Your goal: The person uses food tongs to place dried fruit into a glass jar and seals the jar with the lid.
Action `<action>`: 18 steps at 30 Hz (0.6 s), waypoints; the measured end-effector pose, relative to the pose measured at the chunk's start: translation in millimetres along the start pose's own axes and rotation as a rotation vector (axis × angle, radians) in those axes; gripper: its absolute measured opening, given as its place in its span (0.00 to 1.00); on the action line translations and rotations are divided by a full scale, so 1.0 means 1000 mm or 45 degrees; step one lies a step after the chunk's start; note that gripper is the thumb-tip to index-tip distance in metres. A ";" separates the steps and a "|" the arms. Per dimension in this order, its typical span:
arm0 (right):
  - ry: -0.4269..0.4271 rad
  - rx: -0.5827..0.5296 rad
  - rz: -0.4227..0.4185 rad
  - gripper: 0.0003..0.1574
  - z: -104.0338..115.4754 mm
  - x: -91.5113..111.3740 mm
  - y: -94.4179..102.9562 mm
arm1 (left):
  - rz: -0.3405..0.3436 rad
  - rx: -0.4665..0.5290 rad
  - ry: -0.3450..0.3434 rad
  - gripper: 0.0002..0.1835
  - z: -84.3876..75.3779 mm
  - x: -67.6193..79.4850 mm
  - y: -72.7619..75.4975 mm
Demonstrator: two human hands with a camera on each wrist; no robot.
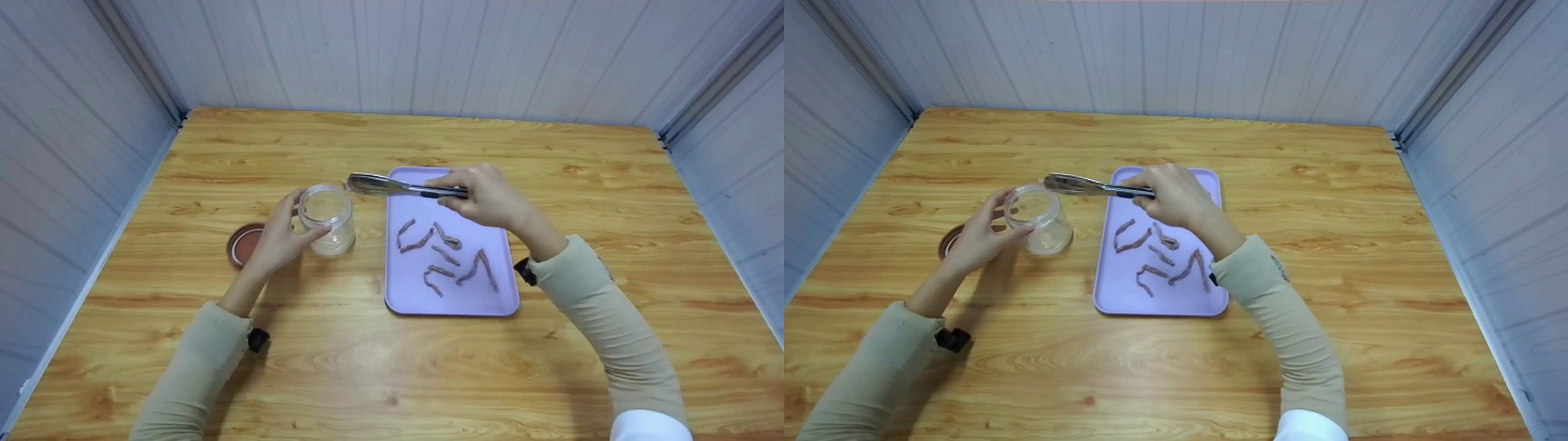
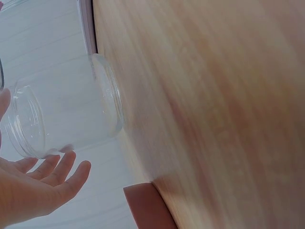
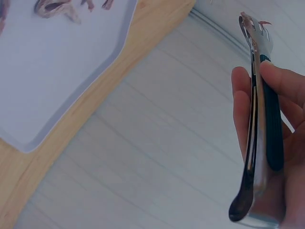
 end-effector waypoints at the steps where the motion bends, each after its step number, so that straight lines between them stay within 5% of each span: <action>1: 0.007 -0.003 -0.001 0.17 0.001 -0.002 -0.002 | 0.000 0.001 -0.002 0.43 0.000 0.000 0.000; 18: -0.033 -0.035 0.064 0.17 0.005 -0.031 -0.036 | -0.010 -0.004 -0.019 0.42 -0.002 0.000 0.001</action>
Point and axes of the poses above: each hand's wrist, its own x-axis away from the middle knuckle, its own y-axis out of the back of the hand, z = x × y, the point moved 9 cm from there along -x, towards the middle knuckle, and after that the axes turned 14 degrees about y, right-handed, at the moved point
